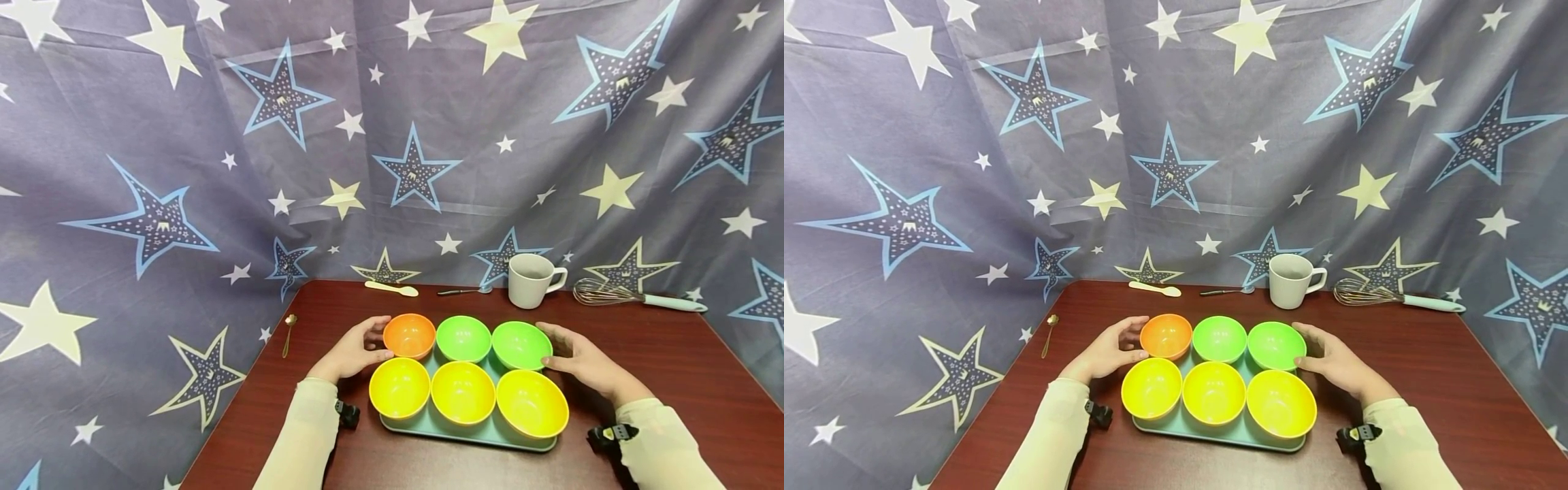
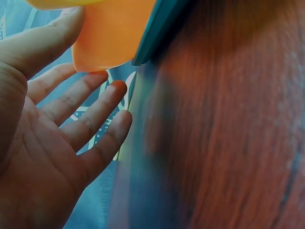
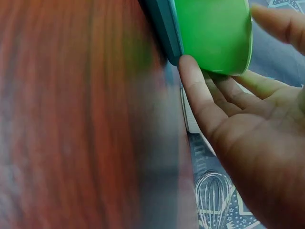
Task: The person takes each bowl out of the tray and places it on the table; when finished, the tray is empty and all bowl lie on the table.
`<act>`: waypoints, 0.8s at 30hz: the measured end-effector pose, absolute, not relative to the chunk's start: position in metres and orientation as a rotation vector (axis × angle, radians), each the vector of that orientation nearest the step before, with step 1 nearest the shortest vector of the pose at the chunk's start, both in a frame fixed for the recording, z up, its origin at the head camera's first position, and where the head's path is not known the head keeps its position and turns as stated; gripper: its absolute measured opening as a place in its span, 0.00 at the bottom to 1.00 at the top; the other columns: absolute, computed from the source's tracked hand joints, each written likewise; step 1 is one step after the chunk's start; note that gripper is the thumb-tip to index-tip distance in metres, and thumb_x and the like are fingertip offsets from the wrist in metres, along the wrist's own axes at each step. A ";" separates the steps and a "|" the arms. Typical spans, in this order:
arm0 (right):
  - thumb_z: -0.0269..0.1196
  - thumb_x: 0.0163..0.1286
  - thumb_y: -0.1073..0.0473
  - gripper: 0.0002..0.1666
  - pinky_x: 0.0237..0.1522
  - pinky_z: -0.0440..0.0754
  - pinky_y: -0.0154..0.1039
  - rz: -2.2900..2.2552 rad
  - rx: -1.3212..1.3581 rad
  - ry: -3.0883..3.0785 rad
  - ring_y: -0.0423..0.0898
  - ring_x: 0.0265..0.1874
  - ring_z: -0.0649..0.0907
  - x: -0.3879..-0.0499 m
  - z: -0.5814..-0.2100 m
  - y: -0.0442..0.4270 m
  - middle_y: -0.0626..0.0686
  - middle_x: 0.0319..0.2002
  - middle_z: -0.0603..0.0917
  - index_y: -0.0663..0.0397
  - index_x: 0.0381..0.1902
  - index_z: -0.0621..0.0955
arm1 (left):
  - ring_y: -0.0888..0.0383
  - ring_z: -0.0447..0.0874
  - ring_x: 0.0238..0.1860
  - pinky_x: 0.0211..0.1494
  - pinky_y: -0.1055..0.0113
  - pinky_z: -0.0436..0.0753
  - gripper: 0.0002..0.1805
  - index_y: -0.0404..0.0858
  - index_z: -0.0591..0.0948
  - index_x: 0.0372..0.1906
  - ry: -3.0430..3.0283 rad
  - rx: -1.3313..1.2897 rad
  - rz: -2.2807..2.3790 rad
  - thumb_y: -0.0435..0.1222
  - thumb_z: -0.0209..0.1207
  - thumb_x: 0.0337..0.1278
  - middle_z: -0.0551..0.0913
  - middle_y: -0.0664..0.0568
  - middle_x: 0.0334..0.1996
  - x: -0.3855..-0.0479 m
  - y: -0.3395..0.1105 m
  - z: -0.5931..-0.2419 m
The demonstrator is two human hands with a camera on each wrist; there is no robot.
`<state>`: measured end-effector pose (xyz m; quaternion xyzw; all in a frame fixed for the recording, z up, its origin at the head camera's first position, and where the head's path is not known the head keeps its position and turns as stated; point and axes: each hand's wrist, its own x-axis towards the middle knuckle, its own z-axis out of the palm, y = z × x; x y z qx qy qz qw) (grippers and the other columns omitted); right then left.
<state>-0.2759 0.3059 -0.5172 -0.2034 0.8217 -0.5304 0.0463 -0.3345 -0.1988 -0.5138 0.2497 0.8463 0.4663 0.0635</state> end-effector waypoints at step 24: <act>0.74 0.64 0.68 0.56 0.62 0.70 0.25 -1.709 -0.795 2.393 0.30 0.66 0.73 -0.283 -0.531 0.306 0.71 0.78 0.60 0.69 0.81 0.55 | 0.41 0.82 0.60 0.62 0.41 0.80 0.43 0.37 0.67 0.78 2.548 0.768 1.436 0.35 0.75 0.60 0.78 0.40 0.65 -0.334 -0.197 -0.514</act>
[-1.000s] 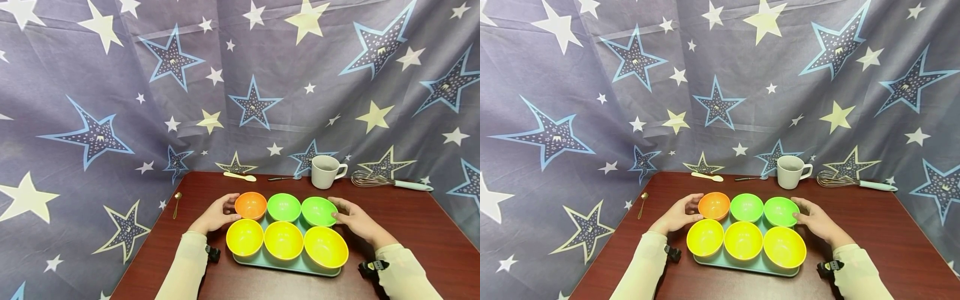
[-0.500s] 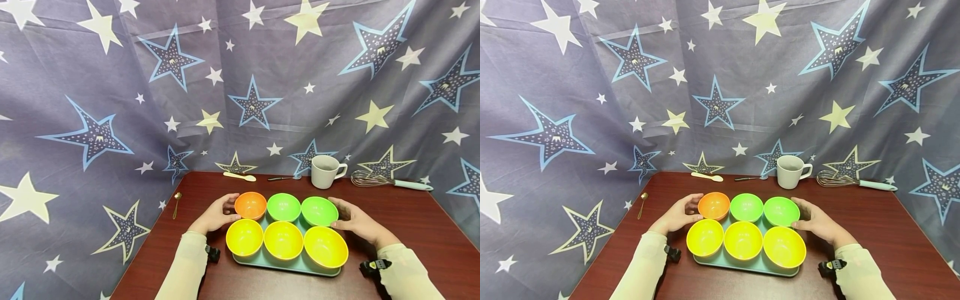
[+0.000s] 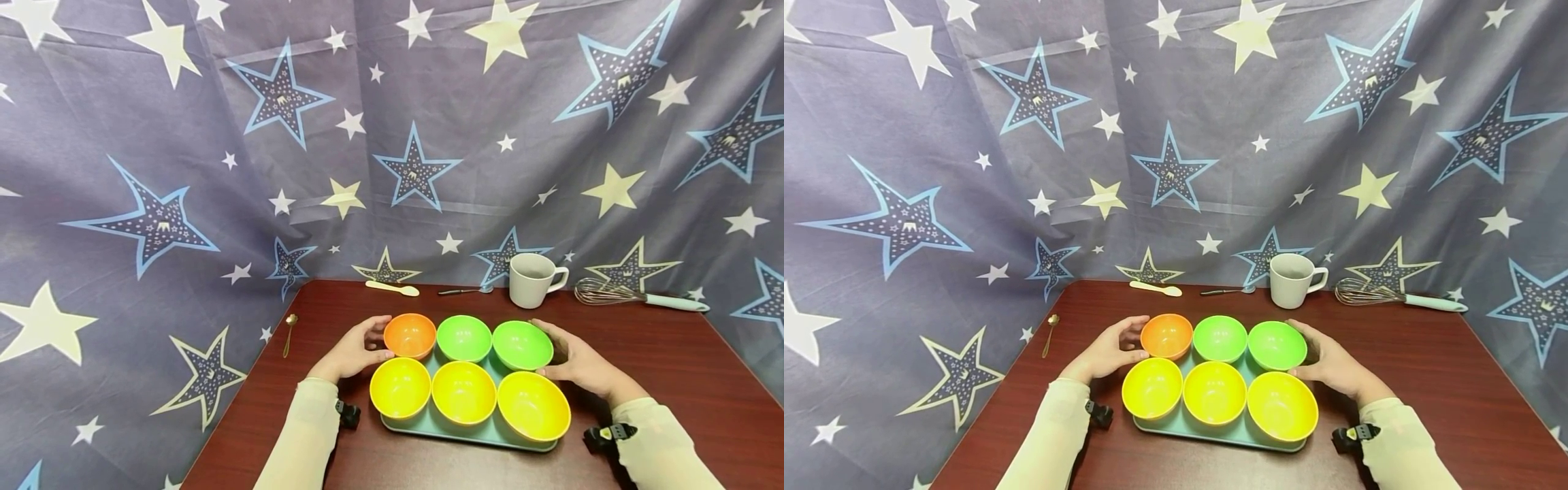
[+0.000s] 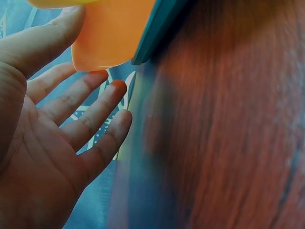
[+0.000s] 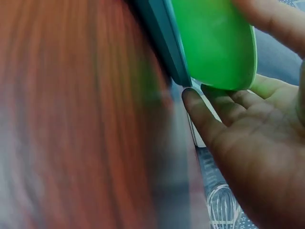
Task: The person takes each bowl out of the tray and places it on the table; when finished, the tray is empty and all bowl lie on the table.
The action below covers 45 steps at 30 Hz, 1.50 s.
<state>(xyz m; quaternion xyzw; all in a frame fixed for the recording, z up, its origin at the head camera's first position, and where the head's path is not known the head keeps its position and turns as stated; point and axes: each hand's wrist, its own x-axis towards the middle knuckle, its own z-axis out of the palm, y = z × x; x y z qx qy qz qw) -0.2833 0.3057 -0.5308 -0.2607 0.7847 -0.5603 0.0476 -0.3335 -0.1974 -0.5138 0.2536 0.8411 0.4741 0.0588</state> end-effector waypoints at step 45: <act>0.75 0.61 0.72 0.55 0.53 0.83 0.32 -1.920 -0.559 2.436 0.37 0.55 0.84 -0.278 -0.521 0.318 0.68 0.70 0.71 0.71 0.80 0.58 | 0.48 0.84 0.58 0.61 0.46 0.81 0.43 0.41 0.69 0.78 2.541 0.759 1.418 0.40 0.75 0.60 0.81 0.45 0.61 -0.338 -0.202 -0.521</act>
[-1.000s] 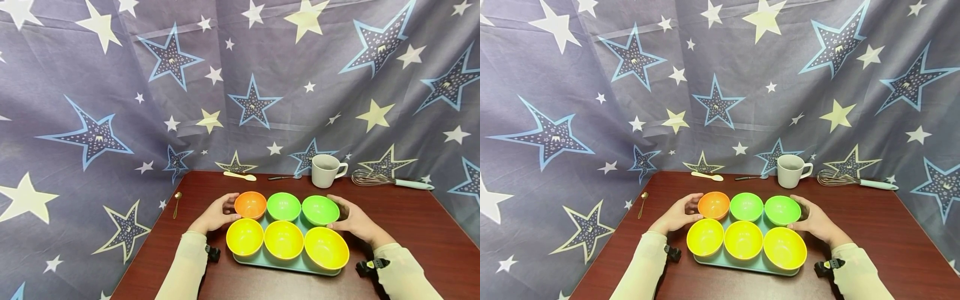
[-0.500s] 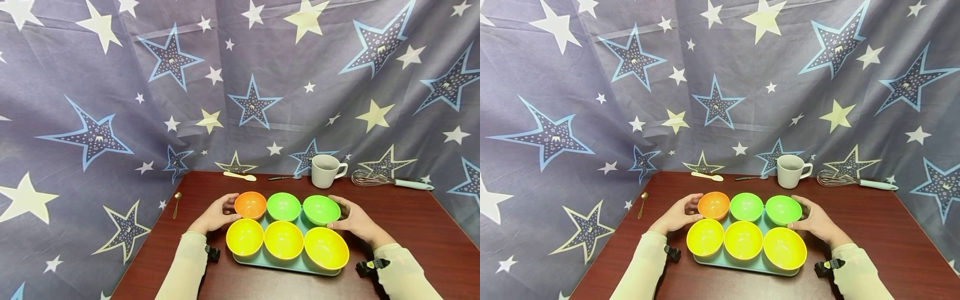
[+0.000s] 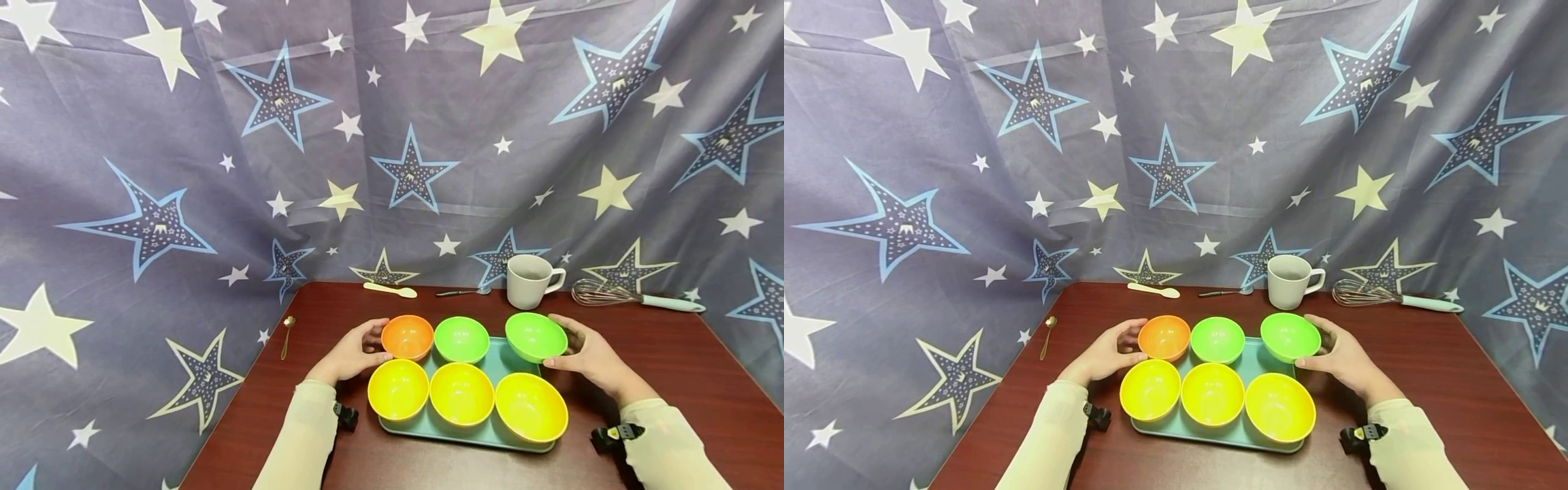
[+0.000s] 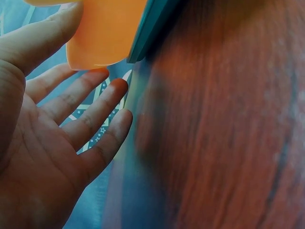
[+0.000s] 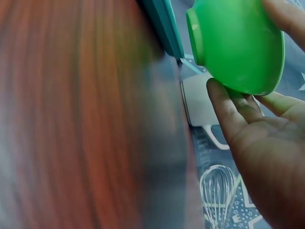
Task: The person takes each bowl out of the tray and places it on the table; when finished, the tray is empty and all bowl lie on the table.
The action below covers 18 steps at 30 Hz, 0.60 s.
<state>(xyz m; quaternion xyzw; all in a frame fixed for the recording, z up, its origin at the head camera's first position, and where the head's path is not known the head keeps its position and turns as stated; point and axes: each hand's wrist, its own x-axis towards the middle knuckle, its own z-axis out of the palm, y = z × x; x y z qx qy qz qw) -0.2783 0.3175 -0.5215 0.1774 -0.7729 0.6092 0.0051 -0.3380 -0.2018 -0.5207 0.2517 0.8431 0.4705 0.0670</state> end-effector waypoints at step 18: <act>0.76 0.62 0.70 0.55 0.50 0.83 0.30 1.770 0.443 -2.474 0.32 0.53 0.83 -0.259 -0.521 0.359 0.38 0.63 0.75 0.69 0.80 0.58 | 0.49 0.84 0.58 0.61 0.51 0.83 0.42 0.41 0.69 0.78 2.549 0.741 1.400 0.41 0.75 0.61 0.80 0.45 0.62 -0.337 -0.201 -0.519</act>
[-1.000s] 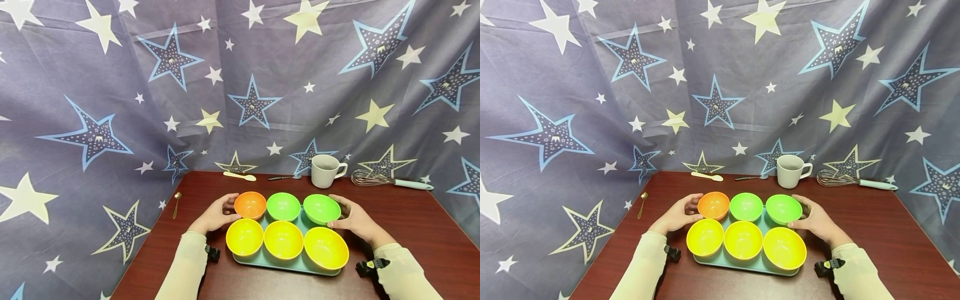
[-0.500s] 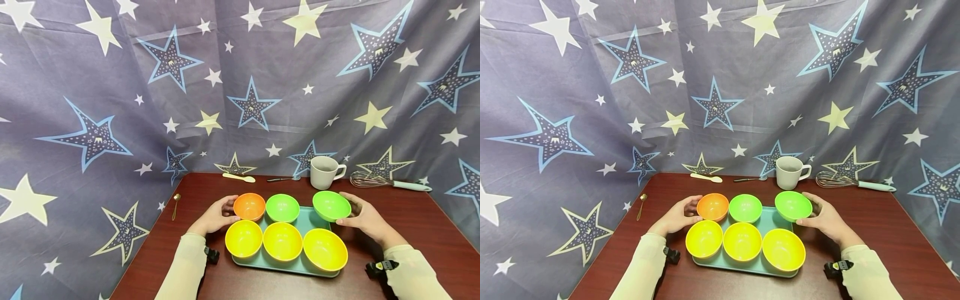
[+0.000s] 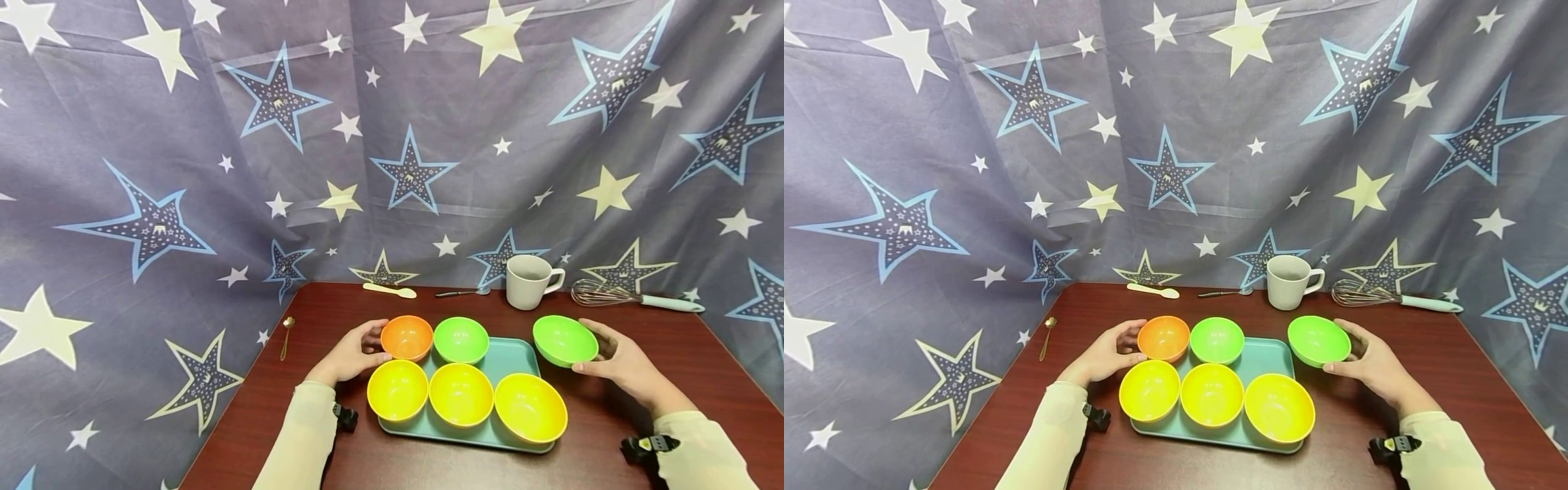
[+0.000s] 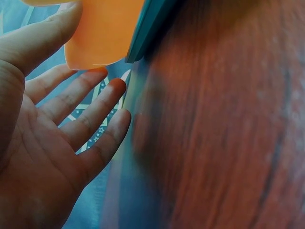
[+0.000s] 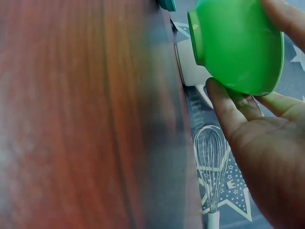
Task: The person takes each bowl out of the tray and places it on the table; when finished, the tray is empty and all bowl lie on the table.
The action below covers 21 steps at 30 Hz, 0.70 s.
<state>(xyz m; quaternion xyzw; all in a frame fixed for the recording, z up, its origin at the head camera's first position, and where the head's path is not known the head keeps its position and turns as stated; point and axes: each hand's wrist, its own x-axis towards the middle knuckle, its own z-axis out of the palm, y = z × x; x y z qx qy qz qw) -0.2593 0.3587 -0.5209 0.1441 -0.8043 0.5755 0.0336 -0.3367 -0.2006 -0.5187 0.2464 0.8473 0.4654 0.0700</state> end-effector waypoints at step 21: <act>0.77 0.62 0.66 0.57 0.50 0.81 0.28 1.720 0.422 -2.576 0.29 0.53 0.81 -0.258 -0.528 0.358 0.74 0.72 0.66 0.72 0.80 0.57 | 0.35 0.80 0.59 0.63 0.36 0.77 0.42 0.32 0.66 0.78 2.497 0.732 1.485 0.31 0.73 0.61 0.78 0.34 0.62 -0.331 -0.198 -0.513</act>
